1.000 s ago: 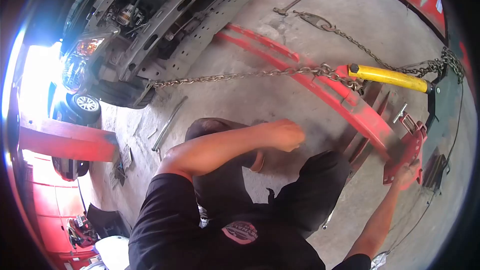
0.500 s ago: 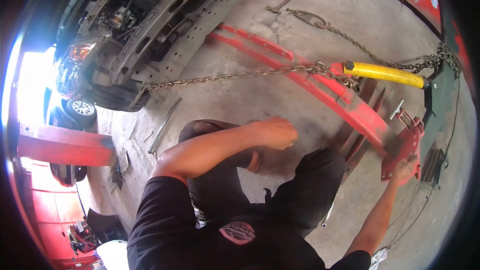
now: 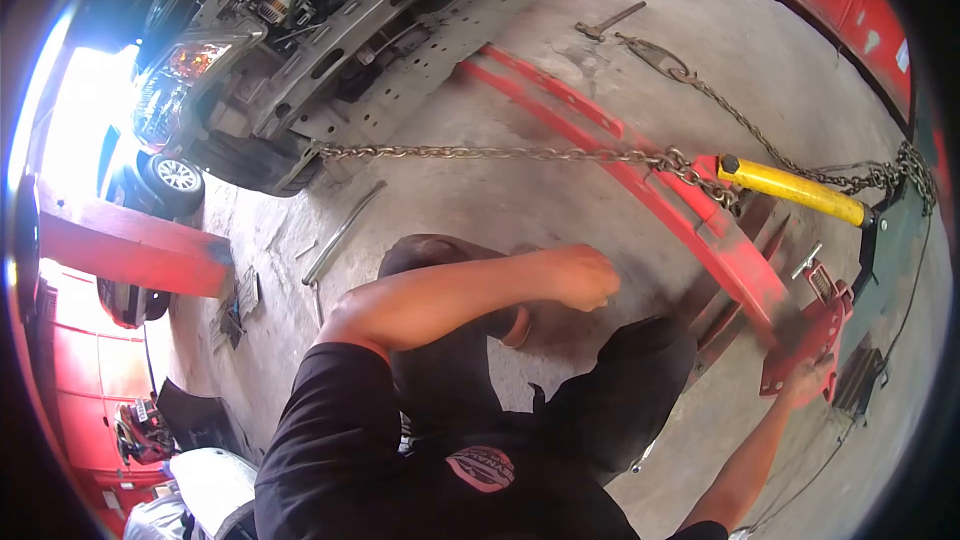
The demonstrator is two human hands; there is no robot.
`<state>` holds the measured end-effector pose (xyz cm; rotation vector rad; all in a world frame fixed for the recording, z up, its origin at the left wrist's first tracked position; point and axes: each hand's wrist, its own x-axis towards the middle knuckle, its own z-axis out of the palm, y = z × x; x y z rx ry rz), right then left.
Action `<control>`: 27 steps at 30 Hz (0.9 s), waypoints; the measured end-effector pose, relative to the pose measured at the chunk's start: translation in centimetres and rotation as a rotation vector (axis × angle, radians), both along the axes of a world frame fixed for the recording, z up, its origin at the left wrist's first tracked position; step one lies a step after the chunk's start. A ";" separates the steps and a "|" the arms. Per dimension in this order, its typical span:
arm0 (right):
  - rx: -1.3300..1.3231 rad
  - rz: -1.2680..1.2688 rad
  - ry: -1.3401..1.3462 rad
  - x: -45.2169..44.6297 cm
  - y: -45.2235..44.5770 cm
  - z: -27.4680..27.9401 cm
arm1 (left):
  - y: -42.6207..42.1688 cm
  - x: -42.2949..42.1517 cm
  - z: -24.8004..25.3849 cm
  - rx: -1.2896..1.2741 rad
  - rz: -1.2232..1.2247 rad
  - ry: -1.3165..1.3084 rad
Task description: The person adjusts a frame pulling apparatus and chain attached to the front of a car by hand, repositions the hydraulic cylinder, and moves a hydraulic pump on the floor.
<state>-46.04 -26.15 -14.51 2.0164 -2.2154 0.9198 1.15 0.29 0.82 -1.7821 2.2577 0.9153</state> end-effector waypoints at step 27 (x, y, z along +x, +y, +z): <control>-0.088 0.033 0.072 -2.3 -1.5 -3.6 | -0.3 -0.4 -0.7 -0.030 -0.052 -0.011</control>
